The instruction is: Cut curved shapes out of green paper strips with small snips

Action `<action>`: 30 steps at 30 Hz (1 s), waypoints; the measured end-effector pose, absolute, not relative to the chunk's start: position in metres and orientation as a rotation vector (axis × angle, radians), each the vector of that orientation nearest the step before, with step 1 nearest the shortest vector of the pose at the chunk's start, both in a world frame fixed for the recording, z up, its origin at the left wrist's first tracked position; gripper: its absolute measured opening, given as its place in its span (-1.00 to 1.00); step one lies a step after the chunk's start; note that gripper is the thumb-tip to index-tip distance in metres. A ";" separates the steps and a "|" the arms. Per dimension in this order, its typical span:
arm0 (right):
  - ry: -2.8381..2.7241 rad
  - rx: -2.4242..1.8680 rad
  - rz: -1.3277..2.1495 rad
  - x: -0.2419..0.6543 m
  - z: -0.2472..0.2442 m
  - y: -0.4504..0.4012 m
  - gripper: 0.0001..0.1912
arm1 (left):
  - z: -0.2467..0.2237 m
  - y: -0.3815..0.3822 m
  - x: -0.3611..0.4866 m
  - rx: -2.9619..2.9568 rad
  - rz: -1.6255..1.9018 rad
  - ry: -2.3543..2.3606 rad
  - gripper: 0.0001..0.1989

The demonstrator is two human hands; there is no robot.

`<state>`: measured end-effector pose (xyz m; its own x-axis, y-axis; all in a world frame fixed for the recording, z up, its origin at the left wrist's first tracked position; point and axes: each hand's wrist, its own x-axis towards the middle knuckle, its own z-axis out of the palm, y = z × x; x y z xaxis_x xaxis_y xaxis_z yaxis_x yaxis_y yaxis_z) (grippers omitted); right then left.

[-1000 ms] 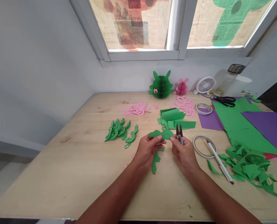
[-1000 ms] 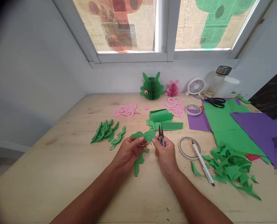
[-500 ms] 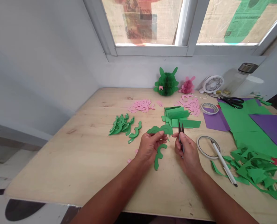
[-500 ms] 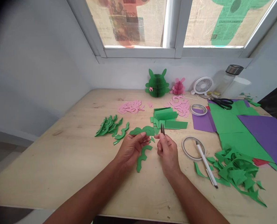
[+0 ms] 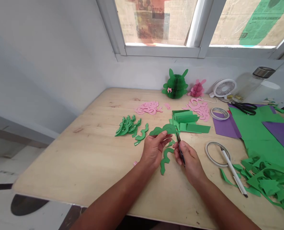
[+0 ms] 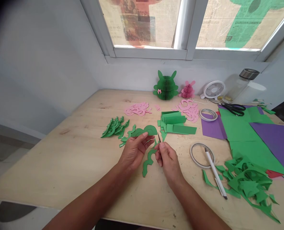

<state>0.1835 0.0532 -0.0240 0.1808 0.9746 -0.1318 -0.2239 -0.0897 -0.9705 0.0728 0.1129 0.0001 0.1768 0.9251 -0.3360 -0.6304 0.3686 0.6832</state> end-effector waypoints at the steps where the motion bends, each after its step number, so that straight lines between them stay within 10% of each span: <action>1: -0.873 -1.214 1.251 0.183 -0.024 0.053 -0.55 | 0.001 0.113 0.073 0.431 1.150 0.804 -0.74; 30: -0.731 -1.079 1.431 0.176 -0.020 0.053 -0.64 | 0.002 0.104 0.079 0.485 1.107 0.854 -0.79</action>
<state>0.1764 0.0531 -0.0198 0.0647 0.9762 -0.2068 -0.4048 -0.1637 -0.8996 0.0785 0.1039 0.0023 0.1885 0.9171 -0.3514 -0.5729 0.3933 0.7191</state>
